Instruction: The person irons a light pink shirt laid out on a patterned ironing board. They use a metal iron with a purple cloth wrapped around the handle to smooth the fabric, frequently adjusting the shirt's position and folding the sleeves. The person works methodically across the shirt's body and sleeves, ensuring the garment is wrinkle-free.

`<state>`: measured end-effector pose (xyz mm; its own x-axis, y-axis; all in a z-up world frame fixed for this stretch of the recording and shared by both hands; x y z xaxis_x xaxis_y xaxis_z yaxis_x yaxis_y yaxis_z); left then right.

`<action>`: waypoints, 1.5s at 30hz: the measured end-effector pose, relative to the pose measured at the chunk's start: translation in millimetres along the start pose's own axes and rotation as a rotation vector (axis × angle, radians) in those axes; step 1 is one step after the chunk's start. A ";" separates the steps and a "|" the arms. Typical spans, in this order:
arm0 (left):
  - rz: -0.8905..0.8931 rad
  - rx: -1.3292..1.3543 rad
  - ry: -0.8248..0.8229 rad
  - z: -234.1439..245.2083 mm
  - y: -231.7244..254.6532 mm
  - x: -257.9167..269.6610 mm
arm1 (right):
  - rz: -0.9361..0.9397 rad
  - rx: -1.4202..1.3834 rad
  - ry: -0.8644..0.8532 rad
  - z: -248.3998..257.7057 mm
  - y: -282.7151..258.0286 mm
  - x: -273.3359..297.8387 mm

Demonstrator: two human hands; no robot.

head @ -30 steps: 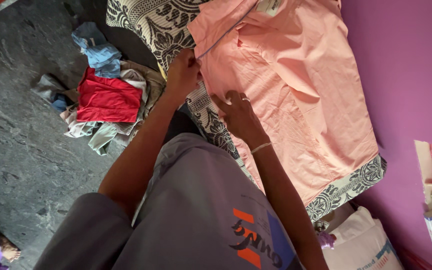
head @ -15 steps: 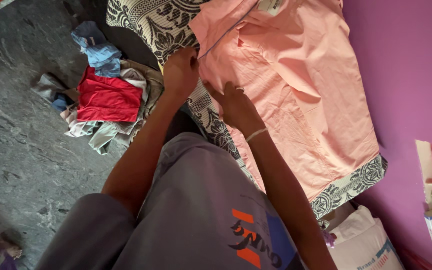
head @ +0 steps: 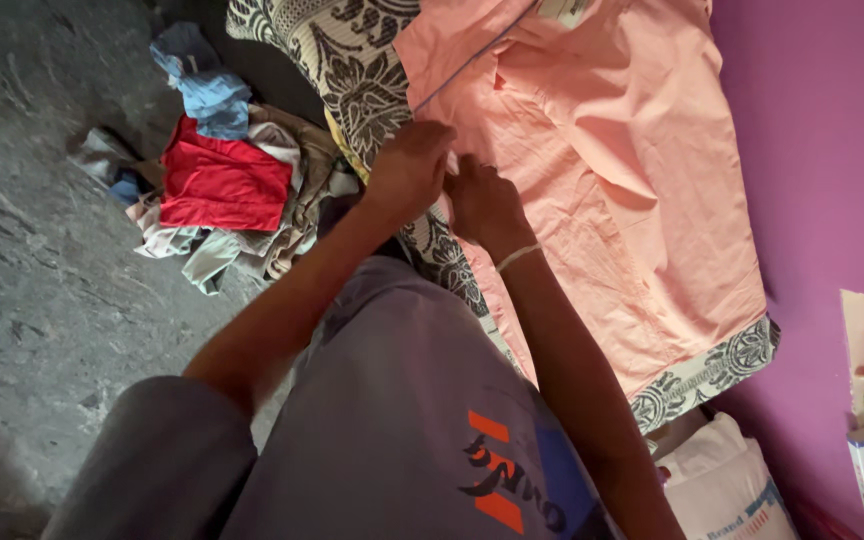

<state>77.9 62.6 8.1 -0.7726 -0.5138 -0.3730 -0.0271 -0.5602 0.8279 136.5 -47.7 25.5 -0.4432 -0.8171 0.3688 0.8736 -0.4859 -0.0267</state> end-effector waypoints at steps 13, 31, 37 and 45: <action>0.042 -0.117 -0.123 11.8 16.0 8.2 | -0.021 -0.103 0.093 24.3 -5.5 27.1; 0.126 -0.337 -0.288 -21.7 12.1 31.6 | -0.484 -0.188 0.142 -15.8 37.7 101.7; 0.160 -0.363 -0.354 -22.1 7.5 31.3 | -0.485 -0.161 0.212 -36.5 47.1 127.2; 0.183 -0.393 -0.358 -12.7 15.4 29.9 | -0.485 -0.223 0.289 -26.3 47.3 140.2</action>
<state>62.4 30.4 4.4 -0.9115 -0.4110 -0.0157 0.3131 -0.7180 0.6216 110.4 -193.4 51.5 -0.8442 -0.5221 0.1214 0.5090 -0.8518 -0.1239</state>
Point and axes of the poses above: each hand's wrist, its own x-axis away from the middle knuckle, its own z-axis out of the back of the hand, y = z × x, the point moved 6 cm from there along -x, towards the middle knuckle, and after that the axes turned 9 degrees about y, right-handed, at the moved point
